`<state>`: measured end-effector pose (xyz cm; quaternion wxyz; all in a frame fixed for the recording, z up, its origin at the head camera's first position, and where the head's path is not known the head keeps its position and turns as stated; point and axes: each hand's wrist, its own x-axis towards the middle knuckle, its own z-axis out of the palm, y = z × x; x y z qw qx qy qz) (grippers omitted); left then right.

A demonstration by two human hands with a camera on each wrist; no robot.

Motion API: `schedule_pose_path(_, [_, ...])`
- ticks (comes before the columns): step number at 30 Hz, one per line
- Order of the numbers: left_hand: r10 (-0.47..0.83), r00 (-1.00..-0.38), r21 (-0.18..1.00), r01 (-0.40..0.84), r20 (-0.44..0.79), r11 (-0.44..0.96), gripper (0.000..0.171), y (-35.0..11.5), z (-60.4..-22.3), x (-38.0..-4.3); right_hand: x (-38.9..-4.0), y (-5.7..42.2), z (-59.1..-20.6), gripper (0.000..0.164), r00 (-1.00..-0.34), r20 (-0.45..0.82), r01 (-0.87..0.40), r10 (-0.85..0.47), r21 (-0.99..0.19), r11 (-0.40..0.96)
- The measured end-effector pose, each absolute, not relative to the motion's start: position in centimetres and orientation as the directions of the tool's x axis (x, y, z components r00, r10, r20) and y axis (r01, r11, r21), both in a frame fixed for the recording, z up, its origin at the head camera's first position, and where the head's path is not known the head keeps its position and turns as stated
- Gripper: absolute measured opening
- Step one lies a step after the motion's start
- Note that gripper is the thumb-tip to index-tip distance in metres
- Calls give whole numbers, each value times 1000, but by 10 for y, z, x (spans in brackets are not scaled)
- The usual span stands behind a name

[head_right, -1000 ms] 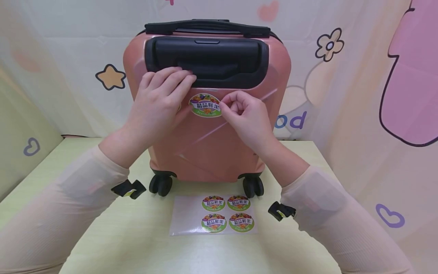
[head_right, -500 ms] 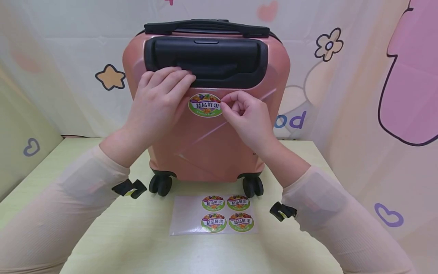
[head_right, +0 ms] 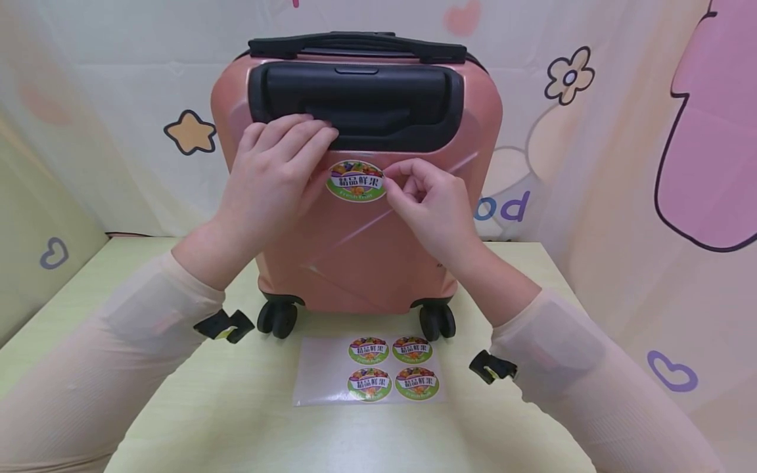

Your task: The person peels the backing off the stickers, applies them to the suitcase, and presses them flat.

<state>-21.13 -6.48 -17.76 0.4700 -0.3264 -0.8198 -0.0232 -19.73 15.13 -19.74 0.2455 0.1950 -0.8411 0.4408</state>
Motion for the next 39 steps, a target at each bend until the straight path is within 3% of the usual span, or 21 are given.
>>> schedule_pose_path(4, [520, -344, -279, 553, 782, 785, 43, -64, -178, -211, -198, 152, -198, 24, -803, 586, -547, -114, -646, 533])
schedule_pose_path(10, [542, -363, -320, 517, 758, 794, 66, -61, -180, -213, -199, 153, -198, 25, -803, 586, -543, -111, -642, 541])
schedule_pose_path(17, [534, -362, -316, 511, 764, 799, 68, -59, -182, -214, -197, 153, -198, 26, -799, 591, -549, -114, -638, 540])
schedule_pose_path(39, [466, -352, -209, 570, 812, 795, 33, -58, -178, -214, -200, 153, -201, 23, -789, 601, -563, -125, -627, 539])
